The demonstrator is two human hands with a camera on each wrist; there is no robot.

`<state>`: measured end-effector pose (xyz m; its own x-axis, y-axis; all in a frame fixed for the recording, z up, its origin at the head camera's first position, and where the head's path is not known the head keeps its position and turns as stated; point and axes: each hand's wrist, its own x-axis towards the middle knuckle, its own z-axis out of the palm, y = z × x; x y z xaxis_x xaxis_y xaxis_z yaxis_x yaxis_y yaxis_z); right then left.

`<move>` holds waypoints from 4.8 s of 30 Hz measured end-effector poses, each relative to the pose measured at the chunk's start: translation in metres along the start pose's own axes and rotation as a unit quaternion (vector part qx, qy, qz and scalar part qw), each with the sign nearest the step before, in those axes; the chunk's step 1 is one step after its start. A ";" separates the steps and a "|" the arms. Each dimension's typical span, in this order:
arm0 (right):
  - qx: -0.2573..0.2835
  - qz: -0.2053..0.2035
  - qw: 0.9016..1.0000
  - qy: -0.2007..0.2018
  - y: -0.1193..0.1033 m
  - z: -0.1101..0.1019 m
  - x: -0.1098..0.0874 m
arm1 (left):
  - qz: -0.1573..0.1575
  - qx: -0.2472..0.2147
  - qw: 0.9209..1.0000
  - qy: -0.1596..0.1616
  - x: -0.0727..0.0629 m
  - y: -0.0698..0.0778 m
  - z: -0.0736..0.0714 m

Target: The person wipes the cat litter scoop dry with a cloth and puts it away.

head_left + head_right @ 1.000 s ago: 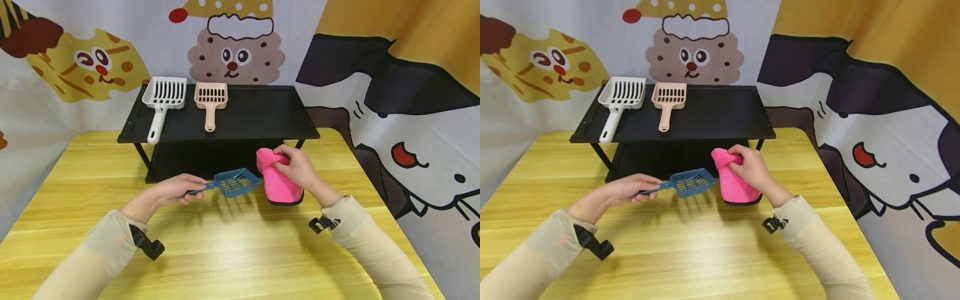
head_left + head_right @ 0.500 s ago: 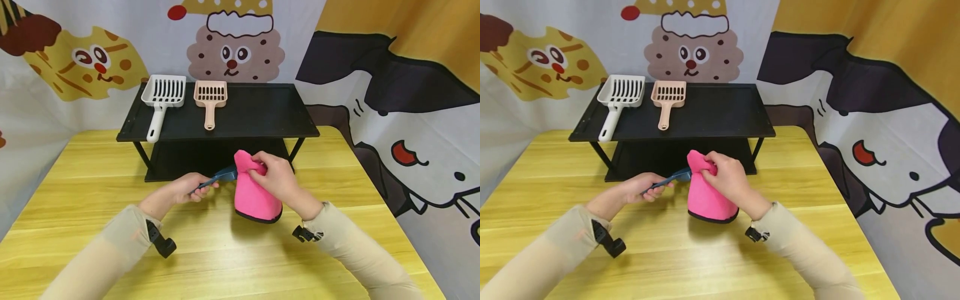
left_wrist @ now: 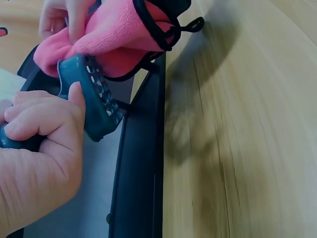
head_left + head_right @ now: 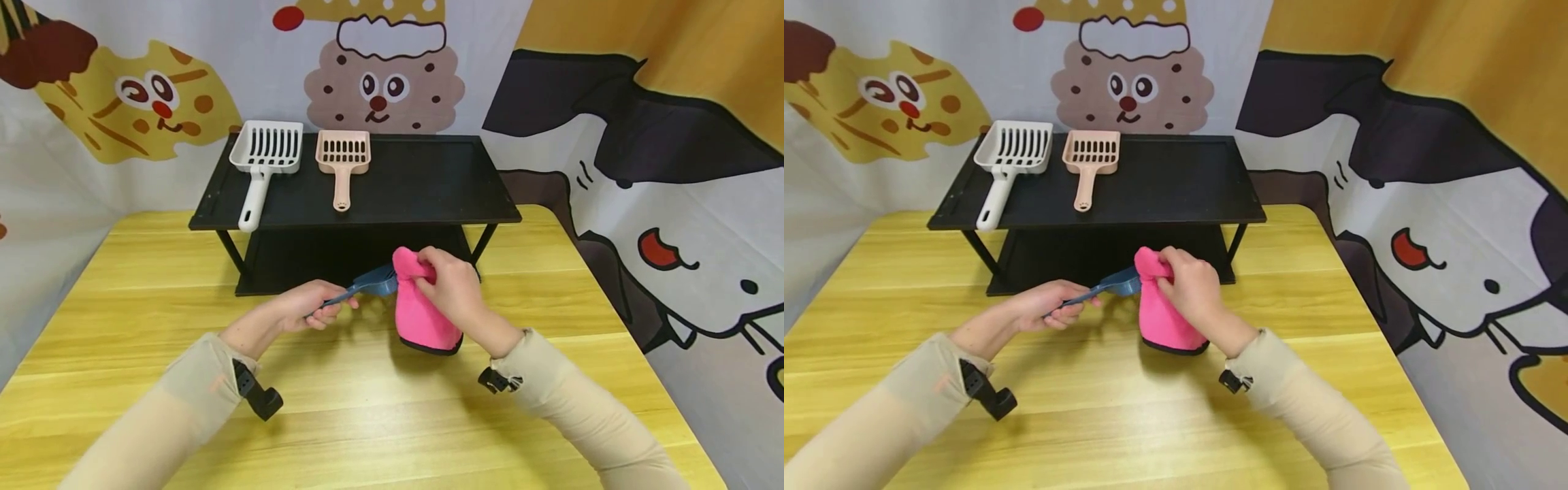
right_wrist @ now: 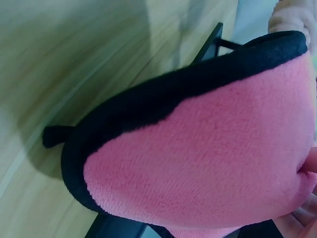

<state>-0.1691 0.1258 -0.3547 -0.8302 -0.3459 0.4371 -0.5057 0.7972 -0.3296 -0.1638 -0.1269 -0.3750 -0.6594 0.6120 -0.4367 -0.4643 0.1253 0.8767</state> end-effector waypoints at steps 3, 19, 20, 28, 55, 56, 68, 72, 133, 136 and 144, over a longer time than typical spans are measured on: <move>0.010 0.009 1.000 -0.001 0.009 -0.001 0.002 | 0.002 0.018 1.000 -0.002 -0.003 0.000 -0.003; 0.079 0.046 0.996 -0.016 0.049 -0.014 0.008 | 0.057 0.239 0.966 0.086 -0.008 0.000 -0.017; 0.076 0.038 0.996 -0.020 0.049 -0.015 0.009 | 0.070 0.253 0.961 0.088 -0.008 -0.001 -0.017; 0.002 -0.103 0.991 -0.082 0.031 -0.015 0.019 | 0.152 0.413 0.892 0.107 -0.008 0.005 -0.008; 0.022 -0.039 0.975 -0.216 0.035 -0.013 0.026 | 0.155 0.357 0.917 0.085 -0.022 0.007 -0.029; 0.023 -0.026 0.976 -0.217 0.035 -0.014 0.026 | 0.158 0.352 0.919 0.082 -0.024 0.009 -0.030; 0.228 0.085 0.923 -0.297 0.028 -0.018 0.045 | 0.181 0.344 0.921 0.014 -0.014 0.035 -0.012; 0.315 0.095 0.877 -0.350 0.026 -0.019 0.046 | 0.187 0.346 0.919 0.004 -0.008 0.034 -0.009; 0.332 0.166 0.873 -0.316 0.111 -0.073 0.003 | 0.127 0.328 0.932 0.086 -0.015 0.010 -0.032; 0.331 0.176 0.871 -0.316 0.118 -0.073 0.000 | 0.128 0.322 0.934 0.092 -0.013 0.017 -0.025; 0.336 0.184 0.868 -0.315 0.127 -0.073 -0.008 | 0.133 0.331 0.929 0.099 -0.006 0.034 -0.002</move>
<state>-0.2098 0.2665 -0.3387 -0.8210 -0.4995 -0.2764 -0.0255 0.5157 -0.8564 -0.1769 -0.1281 -0.3425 -0.8249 0.5427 -0.1580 0.1532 0.4838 0.8617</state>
